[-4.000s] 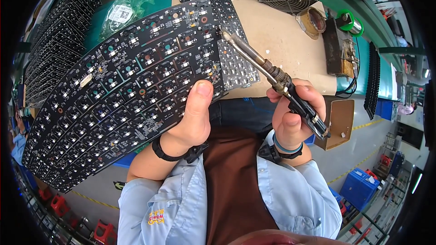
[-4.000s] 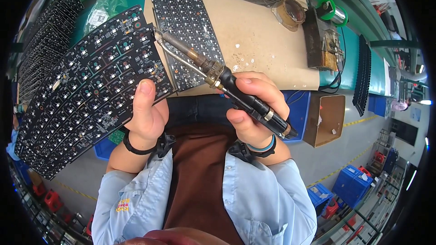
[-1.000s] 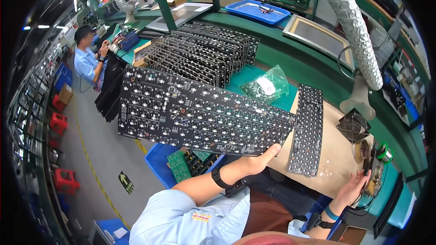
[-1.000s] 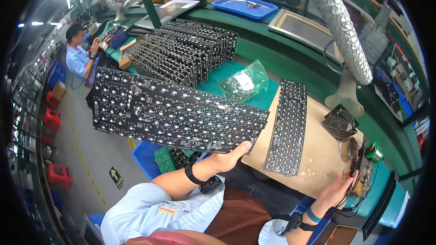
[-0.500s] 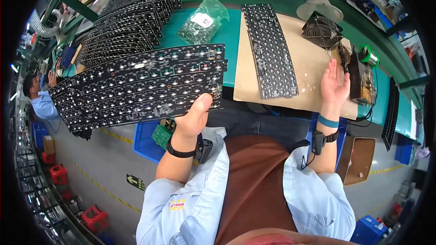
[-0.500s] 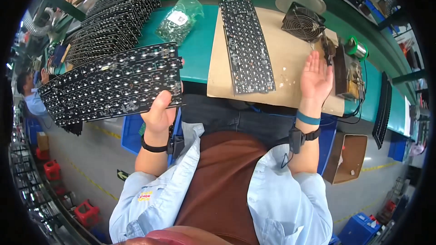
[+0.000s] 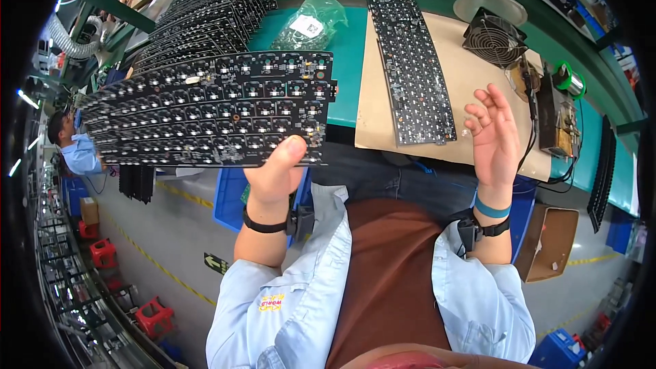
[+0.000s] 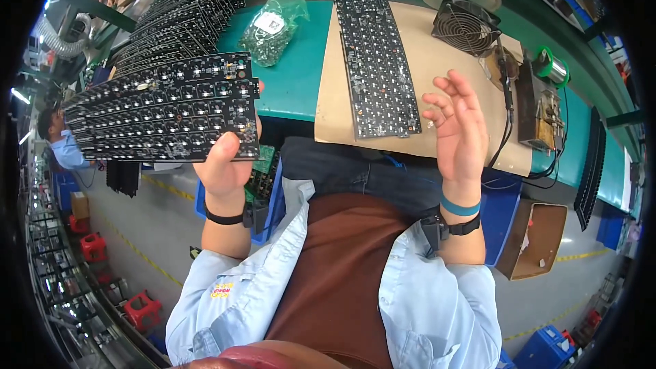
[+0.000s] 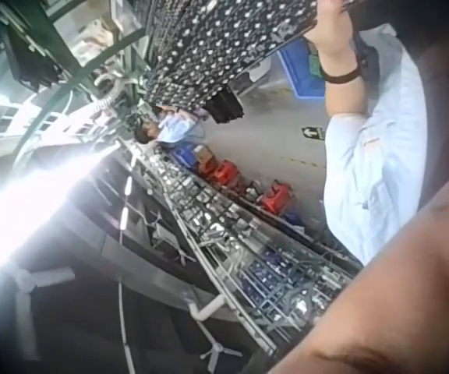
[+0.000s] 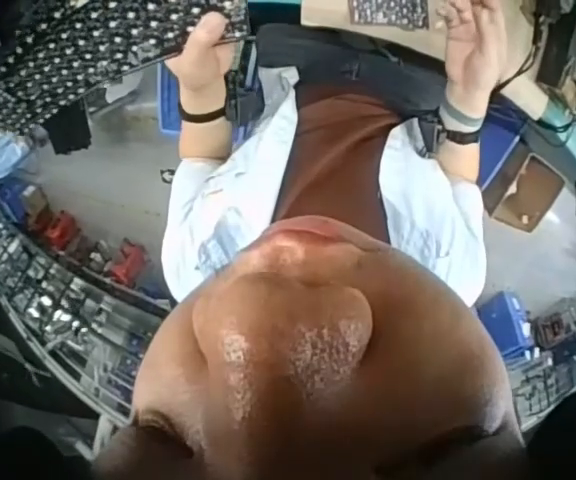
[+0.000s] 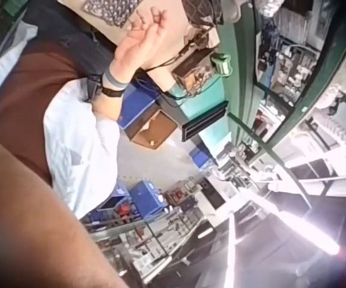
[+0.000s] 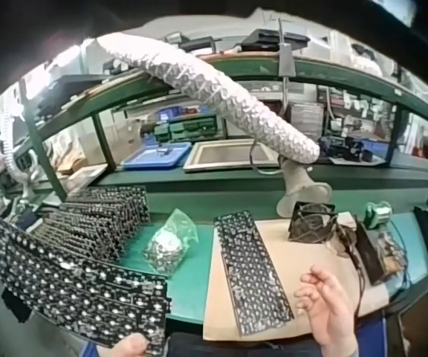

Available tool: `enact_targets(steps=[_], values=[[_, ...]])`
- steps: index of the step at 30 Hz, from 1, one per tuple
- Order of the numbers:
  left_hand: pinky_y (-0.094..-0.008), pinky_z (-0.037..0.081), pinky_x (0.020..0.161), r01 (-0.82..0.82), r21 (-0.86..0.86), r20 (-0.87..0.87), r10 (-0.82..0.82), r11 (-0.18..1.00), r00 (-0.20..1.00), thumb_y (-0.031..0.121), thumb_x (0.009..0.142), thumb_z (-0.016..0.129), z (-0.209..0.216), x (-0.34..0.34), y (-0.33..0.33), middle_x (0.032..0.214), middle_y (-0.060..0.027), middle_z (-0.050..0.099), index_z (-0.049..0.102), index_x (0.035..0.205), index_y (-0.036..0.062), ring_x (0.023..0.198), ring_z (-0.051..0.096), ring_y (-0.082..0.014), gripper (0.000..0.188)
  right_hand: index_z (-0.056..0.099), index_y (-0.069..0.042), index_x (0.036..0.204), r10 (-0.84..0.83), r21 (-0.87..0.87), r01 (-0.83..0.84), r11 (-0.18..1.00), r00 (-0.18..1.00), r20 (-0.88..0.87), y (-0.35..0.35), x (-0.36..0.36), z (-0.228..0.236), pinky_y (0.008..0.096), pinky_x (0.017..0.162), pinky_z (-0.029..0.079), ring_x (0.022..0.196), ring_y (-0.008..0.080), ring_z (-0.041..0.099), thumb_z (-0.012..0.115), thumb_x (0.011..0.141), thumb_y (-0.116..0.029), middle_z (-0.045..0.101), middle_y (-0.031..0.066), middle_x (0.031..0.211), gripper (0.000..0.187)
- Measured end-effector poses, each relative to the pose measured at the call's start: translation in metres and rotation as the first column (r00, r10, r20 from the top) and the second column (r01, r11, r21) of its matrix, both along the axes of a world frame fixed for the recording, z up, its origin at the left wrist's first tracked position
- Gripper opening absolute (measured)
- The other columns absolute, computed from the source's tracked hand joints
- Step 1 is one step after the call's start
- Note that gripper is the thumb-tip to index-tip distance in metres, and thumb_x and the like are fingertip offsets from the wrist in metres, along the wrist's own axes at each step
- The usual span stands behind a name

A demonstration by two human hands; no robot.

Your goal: Assembling and soldering components onto keyboard PCBs at an electronics factory workbench.

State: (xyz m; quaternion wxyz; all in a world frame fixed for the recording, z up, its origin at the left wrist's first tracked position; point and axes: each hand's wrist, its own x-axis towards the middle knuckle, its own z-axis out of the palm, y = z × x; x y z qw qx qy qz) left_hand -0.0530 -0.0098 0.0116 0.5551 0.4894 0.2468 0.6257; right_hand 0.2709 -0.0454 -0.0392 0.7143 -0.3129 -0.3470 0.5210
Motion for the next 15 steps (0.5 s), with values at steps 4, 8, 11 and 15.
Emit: enact_targets(steps=[4, 8, 11, 15], values=[[-0.0339, 0.052, 0.088, -0.005, 0.089, -0.017, 0.007, 0.996, 1.0, -0.002, 0.079, 0.069, 0.003, -0.014, 0.008, 0.121, -0.015, 0.06, 0.047, 0.132, -0.0044, 0.102, 0.062, -0.0218, 0.057, 0.045, 0.004, 0.134, 0.054, -0.067, -0.048, 0.997, 0.995, 0.088, -0.004, -0.015, 0.001, 0.0273, 0.079, 0.049, 0.097, 0.0177, 0.061, 0.052, 0.098, -0.018, 0.056, 0.0137, 0.124, 0.043], [-0.0341, 0.051, 0.091, -0.064, 0.169, -0.138, 0.088, 0.984, 0.987, 0.0, 0.08, 0.071, 0.015, -0.013, 0.004, 0.117, -0.0131, 0.062, 0.053, 0.128, -0.0042, 0.104, 0.062, -0.0204, 0.051, 0.05, 0.004, 0.128, 0.1, -0.129, -0.08, 0.988, 0.982, 0.157, -0.007, -0.033, 0.005, 0.0256, 0.076, 0.048, 0.09, 0.016, 0.063, 0.054, 0.096, -0.015, 0.059, 0.0126, 0.117, 0.038], [-0.0339, 0.051, 0.091, -0.116, 0.246, -0.198, 0.167, 0.962, 0.966, 0.002, 0.081, 0.073, 0.018, -0.01, 0.003, 0.116, -0.0121, 0.063, 0.056, 0.125, -0.0033, 0.104, 0.062, -0.0207, 0.047, 0.051, 0.004, 0.126, 0.131, -0.153, -0.103, 0.983, 0.974, 0.183, -0.009, -0.037, 0.003, 0.0248, 0.075, 0.048, 0.089, 0.0152, 0.063, 0.054, 0.096, -0.013, 0.06, 0.012, 0.115, 0.035], [-0.0341, 0.05, 0.091, -0.146, 0.376, -0.277, 0.261, 0.915, 0.925, 0.006, 0.082, 0.074, 0.018, -0.008, 0.0, 0.117, -0.0112, 0.064, 0.06, 0.121, -0.0021, 0.103, 0.062, -0.0214, 0.042, 0.052, 0.004, 0.125, 0.163, -0.167, -0.131, 0.977, 0.967, 0.196, -0.01, -0.038, -0.002, 0.0242, 0.076, 0.048, 0.089, 0.0142, 0.062, 0.054, 0.095, -0.012, 0.061, 0.0115, 0.114, 0.034]])
